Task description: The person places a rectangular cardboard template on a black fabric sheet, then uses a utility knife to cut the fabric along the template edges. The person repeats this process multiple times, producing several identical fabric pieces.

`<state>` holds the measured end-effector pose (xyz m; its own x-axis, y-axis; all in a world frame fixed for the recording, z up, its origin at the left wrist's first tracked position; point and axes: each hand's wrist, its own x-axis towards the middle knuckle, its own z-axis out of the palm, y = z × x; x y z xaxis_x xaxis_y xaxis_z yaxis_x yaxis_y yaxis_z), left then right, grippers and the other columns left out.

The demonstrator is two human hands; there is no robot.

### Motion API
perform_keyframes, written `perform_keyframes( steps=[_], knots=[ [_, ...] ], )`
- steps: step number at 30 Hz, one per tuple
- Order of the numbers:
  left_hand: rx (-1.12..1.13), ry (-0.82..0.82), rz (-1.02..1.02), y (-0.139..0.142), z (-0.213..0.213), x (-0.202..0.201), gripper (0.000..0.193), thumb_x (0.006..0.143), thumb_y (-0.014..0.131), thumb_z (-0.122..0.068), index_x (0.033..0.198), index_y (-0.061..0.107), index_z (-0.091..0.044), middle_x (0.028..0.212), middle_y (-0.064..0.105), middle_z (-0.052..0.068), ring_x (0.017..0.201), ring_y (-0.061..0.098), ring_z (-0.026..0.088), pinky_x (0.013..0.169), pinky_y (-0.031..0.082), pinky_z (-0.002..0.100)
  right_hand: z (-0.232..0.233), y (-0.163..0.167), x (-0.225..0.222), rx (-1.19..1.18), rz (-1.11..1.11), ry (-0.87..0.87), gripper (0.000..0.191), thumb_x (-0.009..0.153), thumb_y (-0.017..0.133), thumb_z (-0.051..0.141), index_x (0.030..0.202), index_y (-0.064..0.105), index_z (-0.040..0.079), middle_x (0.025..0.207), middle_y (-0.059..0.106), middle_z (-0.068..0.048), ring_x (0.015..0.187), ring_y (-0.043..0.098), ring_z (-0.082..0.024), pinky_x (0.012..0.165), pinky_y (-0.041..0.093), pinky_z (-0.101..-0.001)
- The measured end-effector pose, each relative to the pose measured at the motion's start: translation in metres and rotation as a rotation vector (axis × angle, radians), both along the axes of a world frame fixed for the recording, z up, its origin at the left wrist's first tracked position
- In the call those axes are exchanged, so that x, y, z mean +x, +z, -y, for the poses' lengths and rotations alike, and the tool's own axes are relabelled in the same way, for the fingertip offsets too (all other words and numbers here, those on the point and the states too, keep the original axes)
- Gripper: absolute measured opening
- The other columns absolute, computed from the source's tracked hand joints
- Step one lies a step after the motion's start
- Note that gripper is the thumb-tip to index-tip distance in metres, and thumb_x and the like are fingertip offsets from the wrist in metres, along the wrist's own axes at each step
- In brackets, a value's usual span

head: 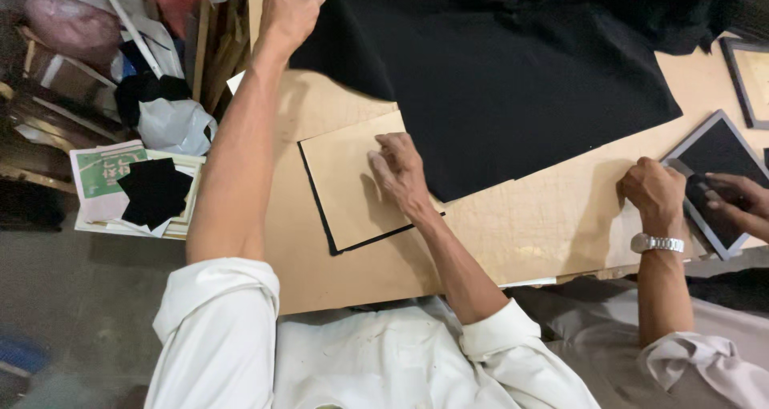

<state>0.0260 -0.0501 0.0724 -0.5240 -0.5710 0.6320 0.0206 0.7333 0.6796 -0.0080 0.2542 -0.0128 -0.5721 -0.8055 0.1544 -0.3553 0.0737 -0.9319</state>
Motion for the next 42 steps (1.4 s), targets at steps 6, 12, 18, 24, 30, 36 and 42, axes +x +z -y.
perform_keyframes(
  steps=[6, 12, 18, 24, 30, 36, 42],
  knots=[
    [0.428, 0.135, 0.370, -0.013, -0.030, 0.024, 0.014, 0.084, 0.074, -0.007, 0.077, 0.063, -0.010, 0.080, 0.065, 0.009, 0.079, 0.062, 0.021, 0.074, 0.049, 0.037, -0.047, -0.014, -0.104, 0.290, -0.943, 0.032, 0.054, 0.098, 0.065, 0.046, 0.136, 0.063, 0.008, 0.149, 0.047, -0.023, 0.141, 0.036, -0.043, 0.111, 0.027, -0.0577],
    [0.472, 0.368, 0.126, -0.039, -0.099, 0.041, 0.024, 0.089, 0.075, -0.006, 0.080, 0.054, 0.000, 0.113, 0.062, 0.018, 0.114, 0.059, 0.026, 0.104, 0.047, 0.037, -0.041, -0.027, -0.183, 0.390, -0.987, -0.109, 0.047, 0.109, 0.055, 0.033, 0.151, 0.056, 0.012, 0.157, 0.045, -0.019, 0.146, 0.036, -0.038, 0.114, 0.025, -0.0591],
    [0.767, 0.312, -0.013, -0.076, -0.223, 0.138, 0.015, 0.088, 0.077, -0.009, 0.086, 0.066, 0.002, 0.124, 0.062, 0.009, 0.102, 0.060, 0.016, 0.088, 0.047, 0.028, -0.064, 0.029, -0.155, 0.187, -0.628, -0.284, 0.035, 0.103, 0.067, 0.011, 0.136, 0.059, 0.000, 0.142, 0.058, -0.017, 0.130, 0.052, -0.034, 0.109, 0.041, -0.0474],
    [1.284, 0.344, -0.066, -0.102, -0.289, 0.189, 0.009, 0.086, 0.070, -0.003, 0.094, 0.070, 0.001, 0.098, 0.067, 0.006, 0.081, 0.058, 0.008, 0.077, 0.047, 0.021, -0.120, 0.046, -0.013, 0.341, -0.406, 0.039, 0.040, 0.096, 0.068, 0.012, 0.132, 0.060, -0.002, 0.132, 0.062, -0.019, 0.113, 0.056, -0.035, 0.096, 0.047, -0.0450],
    [1.269, 0.335, -0.157, -0.093, -0.287, 0.191, 0.007, 0.090, 0.066, -0.005, 0.095, 0.067, -0.001, 0.098, 0.069, 0.003, 0.077, 0.057, 0.006, 0.065, 0.047, 0.022, -0.120, 0.050, 0.033, 0.253, -0.608, 0.151, 0.042, 0.093, 0.070, 0.012, 0.130, 0.059, -0.004, 0.139, 0.056, -0.020, 0.124, 0.054, -0.038, 0.103, 0.044, -0.0491],
    [0.830, 0.015, 0.016, -0.062, -0.316, 0.191, 0.012, 0.092, 0.073, -0.010, 0.094, 0.071, 0.001, 0.100, 0.066, 0.005, 0.085, 0.064, 0.011, 0.073, 0.054, 0.025, -0.122, 0.048, 0.062, 0.169, 0.447, 0.267, 0.037, 0.093, 0.072, 0.006, 0.128, 0.064, -0.003, 0.121, 0.067, -0.013, 0.105, 0.064, -0.020, 0.092, 0.054, -0.0331],
    [0.850, -0.015, 0.245, -0.058, -0.334, 0.182, 0.016, 0.089, 0.075, -0.013, 0.099, 0.077, -0.001, 0.102, 0.069, 0.007, 0.093, 0.069, 0.015, 0.071, 0.056, 0.030, -0.122, 0.027, 0.073, 0.004, 0.704, 0.112, 0.010, 0.098, 0.067, -0.001, 0.104, 0.074, -0.004, 0.103, 0.073, -0.010, 0.087, 0.064, -0.015, 0.078, 0.054, -0.0283]
  ],
)
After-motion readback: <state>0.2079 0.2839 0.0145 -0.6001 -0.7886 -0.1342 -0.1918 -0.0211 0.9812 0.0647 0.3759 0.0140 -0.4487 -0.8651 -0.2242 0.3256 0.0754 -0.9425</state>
